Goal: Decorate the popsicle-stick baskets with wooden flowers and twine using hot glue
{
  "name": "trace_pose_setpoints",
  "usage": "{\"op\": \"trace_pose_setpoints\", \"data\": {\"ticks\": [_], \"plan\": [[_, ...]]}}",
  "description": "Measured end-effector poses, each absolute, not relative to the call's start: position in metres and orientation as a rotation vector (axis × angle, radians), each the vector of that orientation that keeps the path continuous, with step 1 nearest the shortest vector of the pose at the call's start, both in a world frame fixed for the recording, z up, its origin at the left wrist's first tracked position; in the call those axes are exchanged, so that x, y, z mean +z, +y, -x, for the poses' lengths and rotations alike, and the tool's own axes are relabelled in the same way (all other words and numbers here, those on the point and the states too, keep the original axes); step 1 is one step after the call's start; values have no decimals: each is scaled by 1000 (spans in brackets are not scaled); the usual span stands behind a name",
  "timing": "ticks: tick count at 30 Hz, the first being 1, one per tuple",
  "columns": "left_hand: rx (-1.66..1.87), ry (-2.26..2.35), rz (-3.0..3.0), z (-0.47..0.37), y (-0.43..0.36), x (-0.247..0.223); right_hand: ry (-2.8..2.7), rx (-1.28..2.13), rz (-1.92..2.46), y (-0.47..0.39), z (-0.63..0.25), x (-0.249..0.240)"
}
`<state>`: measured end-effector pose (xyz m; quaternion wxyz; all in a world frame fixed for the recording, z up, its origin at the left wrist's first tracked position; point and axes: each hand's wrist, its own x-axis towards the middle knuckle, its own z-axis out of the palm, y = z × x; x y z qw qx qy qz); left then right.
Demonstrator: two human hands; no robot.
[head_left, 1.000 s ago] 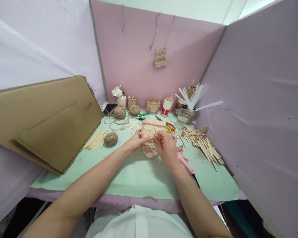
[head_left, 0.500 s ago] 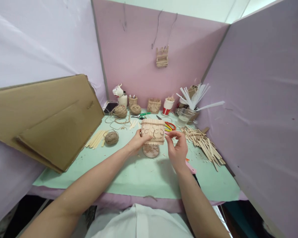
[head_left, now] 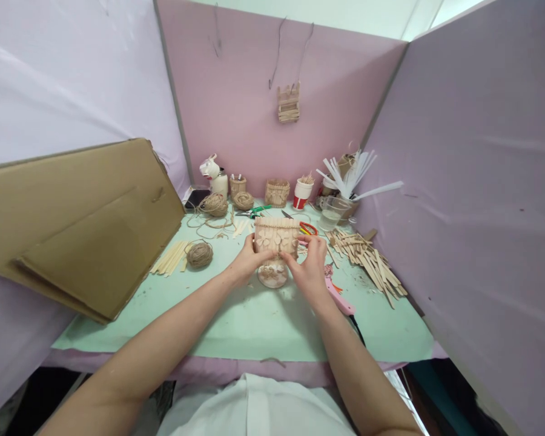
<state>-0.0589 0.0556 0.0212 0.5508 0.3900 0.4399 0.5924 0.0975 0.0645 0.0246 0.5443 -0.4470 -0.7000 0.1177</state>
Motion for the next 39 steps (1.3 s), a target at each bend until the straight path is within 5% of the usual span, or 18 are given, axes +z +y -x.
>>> {"op": "trace_pose_setpoints", "data": {"ticks": [13, 24, 39], "plan": [[1379, 886, -874, 62, 54, 26, -1564, 346, 977, 65, -98, 25], [1356, 852, -823, 67, 51, 34, -1886, -106, 891, 51, -91, 19], [1379, 736, -851, 74, 57, 29, -1789, -137, 907, 50, -96, 19]]}}
